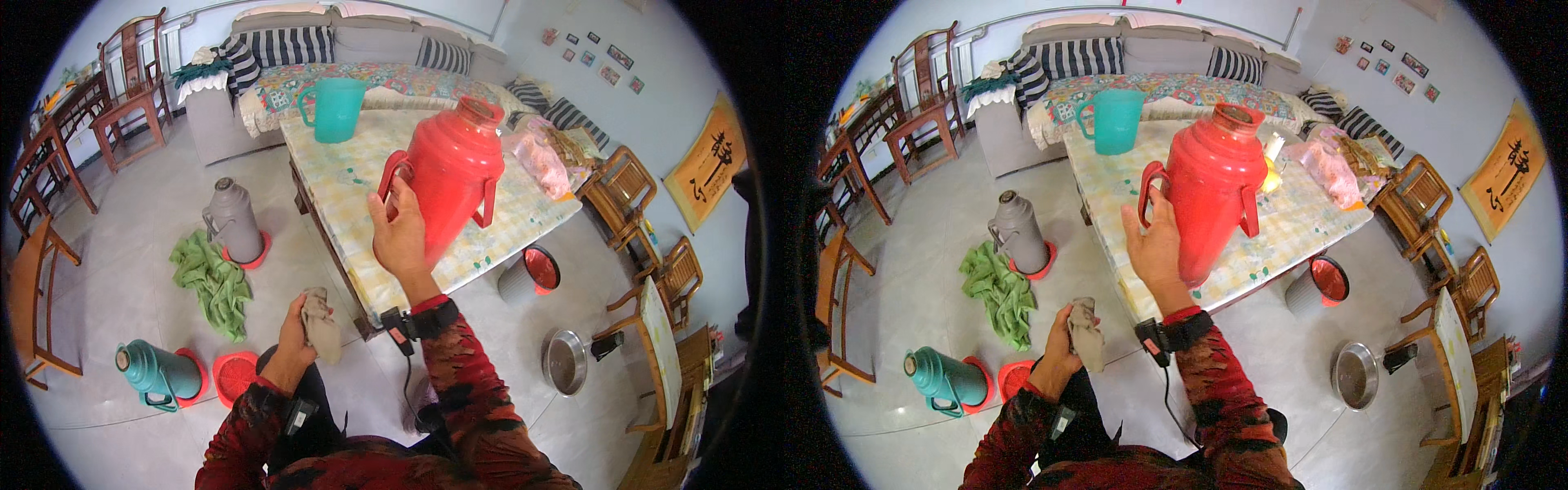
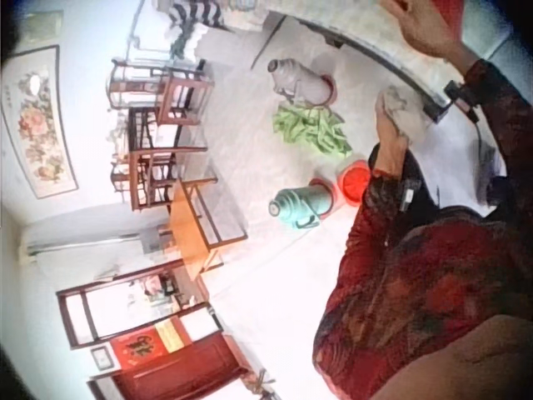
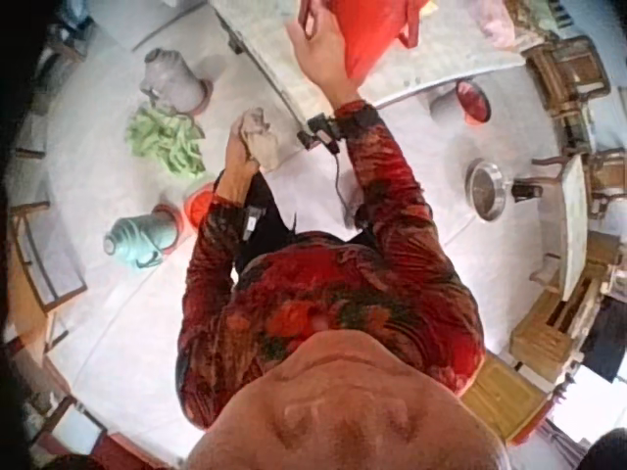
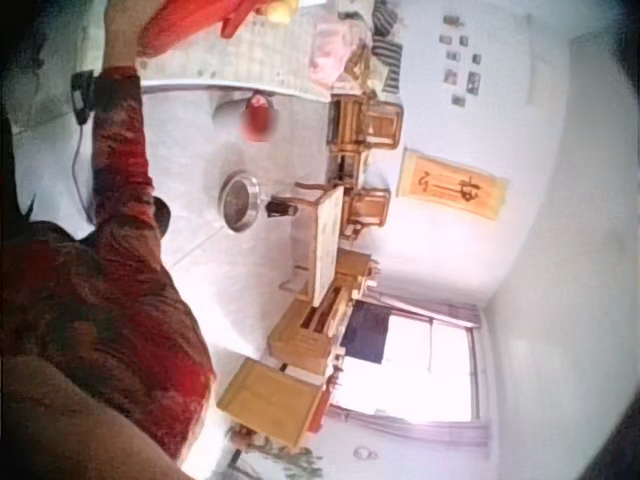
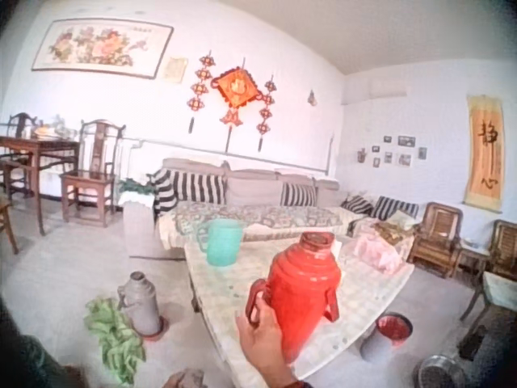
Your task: The person washes a cloth in a metal basin, wrings it out, and then uses it to wipe a red thermos placed on a table. The person rotates the thermos to clean different sides and finishes by wiping the top.
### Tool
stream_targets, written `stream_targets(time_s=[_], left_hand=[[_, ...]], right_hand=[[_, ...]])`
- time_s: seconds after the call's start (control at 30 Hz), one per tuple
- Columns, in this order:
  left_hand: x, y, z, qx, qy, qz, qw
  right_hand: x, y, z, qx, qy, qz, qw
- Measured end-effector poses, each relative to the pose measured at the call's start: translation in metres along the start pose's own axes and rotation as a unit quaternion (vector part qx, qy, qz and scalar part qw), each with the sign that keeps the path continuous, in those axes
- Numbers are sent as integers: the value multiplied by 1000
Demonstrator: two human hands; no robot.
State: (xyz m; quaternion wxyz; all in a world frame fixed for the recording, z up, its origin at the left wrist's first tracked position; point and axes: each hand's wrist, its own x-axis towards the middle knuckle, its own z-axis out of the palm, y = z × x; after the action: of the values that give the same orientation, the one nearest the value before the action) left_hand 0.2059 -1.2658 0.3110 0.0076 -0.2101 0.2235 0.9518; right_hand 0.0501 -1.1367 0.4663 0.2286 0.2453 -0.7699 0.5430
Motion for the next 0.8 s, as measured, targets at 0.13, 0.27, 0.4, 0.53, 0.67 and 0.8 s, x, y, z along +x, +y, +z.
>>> stream_targets(time_s=[0.13,0.27,0.4,0.53,0.67,0.8], left_hand=[[-2,8,0,-2,2,13,1000],[0,11,7,-4,-18,15,1000],[5,6,20,-4,-35,11,999],[6,1,33,0,-38,8,999],[6,0,39,-1,-56,2,998],[4,-3,42,6,-45,2,999]], right_hand=[[19,-3,29,29,66,-11,997],[28,-3,31,171,77,51,981],[31,-3,20,205,28,91,974],[29,-6,8,257,-16,145,955],[23,-5,-5,330,-43,180,926],[17,2,-28,429,-79,179,882]])
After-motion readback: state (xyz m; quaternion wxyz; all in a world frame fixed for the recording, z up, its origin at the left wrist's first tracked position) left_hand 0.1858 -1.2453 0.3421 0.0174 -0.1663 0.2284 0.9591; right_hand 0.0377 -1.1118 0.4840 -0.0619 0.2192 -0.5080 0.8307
